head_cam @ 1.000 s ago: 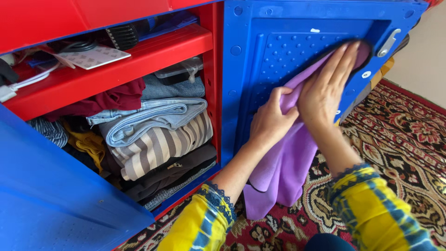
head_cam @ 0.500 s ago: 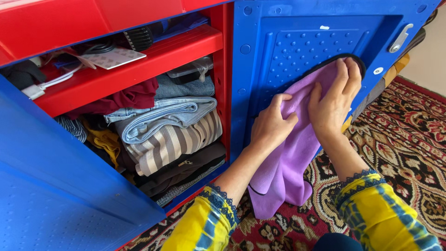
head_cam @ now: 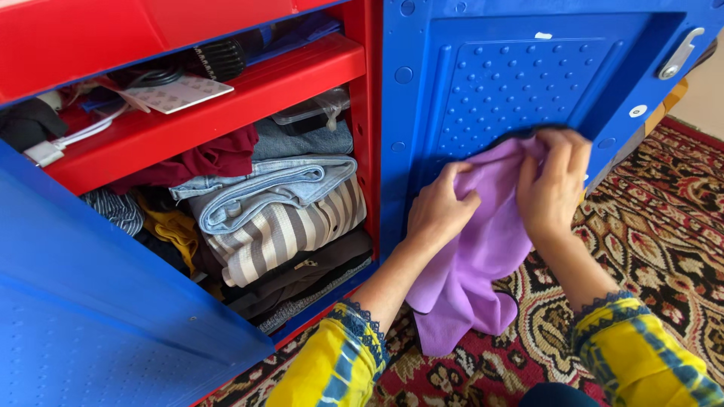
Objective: The person wipes the exterior of a blue and red plastic cabinet with a purple cloth, then places a helmet, a laptop case, and a VCR on top of the cabinet. They continue by wiping a wall switch and a wooden door with the same cloth.
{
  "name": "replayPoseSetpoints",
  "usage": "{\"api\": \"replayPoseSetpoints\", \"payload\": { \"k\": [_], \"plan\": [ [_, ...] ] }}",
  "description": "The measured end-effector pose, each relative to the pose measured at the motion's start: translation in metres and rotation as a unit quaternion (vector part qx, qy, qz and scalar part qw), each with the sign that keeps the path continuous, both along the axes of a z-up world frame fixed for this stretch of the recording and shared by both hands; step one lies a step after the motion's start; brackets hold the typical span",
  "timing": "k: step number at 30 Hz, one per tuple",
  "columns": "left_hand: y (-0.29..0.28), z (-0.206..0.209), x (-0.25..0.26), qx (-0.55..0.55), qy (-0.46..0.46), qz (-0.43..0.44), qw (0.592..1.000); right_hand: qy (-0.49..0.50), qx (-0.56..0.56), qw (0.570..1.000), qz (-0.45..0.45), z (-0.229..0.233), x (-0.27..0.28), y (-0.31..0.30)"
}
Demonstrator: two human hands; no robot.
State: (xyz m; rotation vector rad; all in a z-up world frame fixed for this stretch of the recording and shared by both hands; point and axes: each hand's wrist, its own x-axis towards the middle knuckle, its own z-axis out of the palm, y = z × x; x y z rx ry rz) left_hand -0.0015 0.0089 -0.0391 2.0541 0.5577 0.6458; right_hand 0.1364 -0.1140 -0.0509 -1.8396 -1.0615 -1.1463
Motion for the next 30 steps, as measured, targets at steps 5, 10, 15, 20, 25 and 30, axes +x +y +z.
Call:
{"api": "replayPoseSetpoints", "payload": {
  "k": [5, 10, 15, 20, 25, 30],
  "plan": [
    [-0.002, -0.002, 0.005, 0.007, 0.015, -0.003, 1.000, 0.020, 0.039, 0.999, 0.022, -0.005, 0.002, 0.008],
    [0.000, -0.017, -0.002, 0.021, 0.058, -0.005, 0.998, 0.061, -0.036, 0.997, 0.011, -0.029, -0.016, -0.002],
    [0.001, -0.010, -0.008, 0.013, 0.048, 0.008, 0.999, 0.112, -0.026, 0.993, 0.026, -0.012, -0.018, 0.001],
    [0.000, -0.007, -0.011, 0.004, 0.030, 0.013, 0.999, 0.084, 0.023, 0.996, 0.033, 0.001, -0.024, 0.020],
    [0.005, -0.029, -0.013, 0.009, 0.078, 0.004, 0.997, 0.024, -0.020, 0.999, 0.039, -0.026, -0.042, 0.024],
    [0.011, -0.041, -0.017, 0.024, 0.077, 0.018, 0.997, 0.053, -0.052, 0.995, 0.062, -0.033, -0.042, 0.020]
  ]
}}
